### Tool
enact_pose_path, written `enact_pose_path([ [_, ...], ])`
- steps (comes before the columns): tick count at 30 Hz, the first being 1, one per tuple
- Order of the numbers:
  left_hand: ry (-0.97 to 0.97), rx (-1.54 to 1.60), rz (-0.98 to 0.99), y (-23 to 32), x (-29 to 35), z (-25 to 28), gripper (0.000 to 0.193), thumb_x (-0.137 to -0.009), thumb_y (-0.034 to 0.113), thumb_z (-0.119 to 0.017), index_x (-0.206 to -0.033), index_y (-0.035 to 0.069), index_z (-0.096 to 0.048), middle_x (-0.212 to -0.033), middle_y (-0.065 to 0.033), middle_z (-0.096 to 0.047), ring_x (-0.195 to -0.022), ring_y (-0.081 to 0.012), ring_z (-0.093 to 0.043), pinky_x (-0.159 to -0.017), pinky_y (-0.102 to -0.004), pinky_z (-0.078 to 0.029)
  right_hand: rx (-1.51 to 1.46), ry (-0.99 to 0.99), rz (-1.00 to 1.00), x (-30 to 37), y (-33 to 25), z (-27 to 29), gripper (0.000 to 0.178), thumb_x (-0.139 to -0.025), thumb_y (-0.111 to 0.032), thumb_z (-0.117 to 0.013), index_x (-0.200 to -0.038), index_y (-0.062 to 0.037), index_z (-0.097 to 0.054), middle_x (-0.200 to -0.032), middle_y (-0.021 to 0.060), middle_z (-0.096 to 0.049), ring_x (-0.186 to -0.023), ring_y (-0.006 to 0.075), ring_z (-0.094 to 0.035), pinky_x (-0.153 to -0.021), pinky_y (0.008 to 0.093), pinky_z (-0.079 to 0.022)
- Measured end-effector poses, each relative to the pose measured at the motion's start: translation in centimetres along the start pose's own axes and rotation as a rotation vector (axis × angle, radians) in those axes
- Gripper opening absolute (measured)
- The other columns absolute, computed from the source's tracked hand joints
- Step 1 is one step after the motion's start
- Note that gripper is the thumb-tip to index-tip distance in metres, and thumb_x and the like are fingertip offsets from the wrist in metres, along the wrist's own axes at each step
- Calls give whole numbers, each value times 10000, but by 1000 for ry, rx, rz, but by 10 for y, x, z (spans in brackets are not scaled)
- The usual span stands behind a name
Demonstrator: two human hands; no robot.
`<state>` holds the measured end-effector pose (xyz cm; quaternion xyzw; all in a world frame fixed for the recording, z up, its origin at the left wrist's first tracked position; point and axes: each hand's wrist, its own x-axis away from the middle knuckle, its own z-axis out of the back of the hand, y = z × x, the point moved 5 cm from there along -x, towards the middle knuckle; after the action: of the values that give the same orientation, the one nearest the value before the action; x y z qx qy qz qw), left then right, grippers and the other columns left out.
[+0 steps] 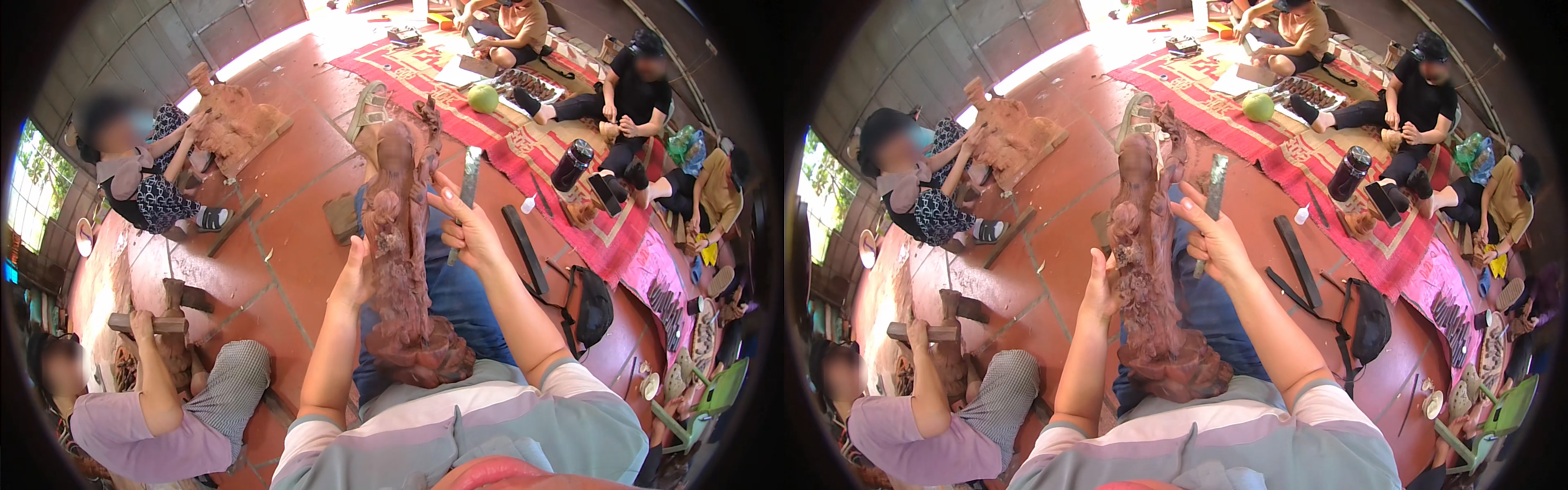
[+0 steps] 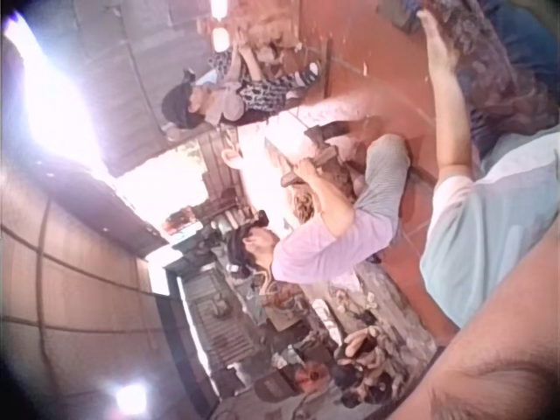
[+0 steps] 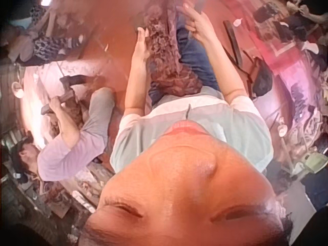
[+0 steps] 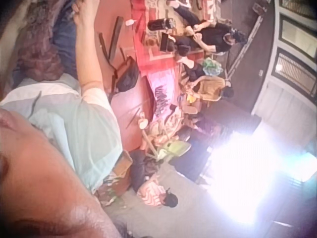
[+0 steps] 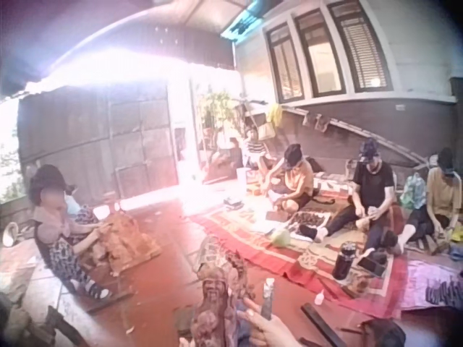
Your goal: The person sits on the floor and carves a long, reddish-brown piece of wood using a small knife. They hold the wood with their left hand and carefully shape the surface with the knife in their right hand, occasionally rotating the piece to access different areas.
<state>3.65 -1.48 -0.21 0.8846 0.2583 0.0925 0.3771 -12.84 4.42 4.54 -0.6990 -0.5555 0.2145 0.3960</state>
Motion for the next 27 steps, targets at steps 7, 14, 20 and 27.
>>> enact_pose_path([
  [7,88,-135,22,14,6,-21,803,-845,569,-543,-1393,36,-296,-1364,-122,-415,-1213,-239,-447,-1006,-400,-386,193,23,111,13,-18,-19,691,-838,-331,-673,-1354,1,-354,-1092,91,-563,-444,1,-303,-373,167,-218],
  [14,-70,-106,21,24,-1,-41,829,-804,528,-633,-1385,33,-308,-1352,-103,-422,-1218,-227,-437,-1013,-376,-376,287,96,290,23,-37,-33,534,-794,-274,-734,-1179,-16,-470,-712,-49,-497,-427,-2,-325,-360,180,-200],
  [20,3,-144,-34,14,-18,-51,897,-756,537,-680,-1375,5,-307,-1323,-102,-433,-1213,-212,-436,-1016,-361,-368,319,127,413,21,-52,-23,498,-763,-257,-765,-1107,-17,-497,-791,-12,-539,-609,38,-437,-528,201,-302],
  [27,-18,-285,-241,39,-54,-56,916,-681,530,-750,-1312,-4,-355,-1245,-91,-457,-1163,-187,-452,-970,-340,-389,241,95,460,3,-82,-35,449,-781,-226,-753,-1072,14,-510,-840,23,-605,-703,57,-522,-616,202,-415],
])
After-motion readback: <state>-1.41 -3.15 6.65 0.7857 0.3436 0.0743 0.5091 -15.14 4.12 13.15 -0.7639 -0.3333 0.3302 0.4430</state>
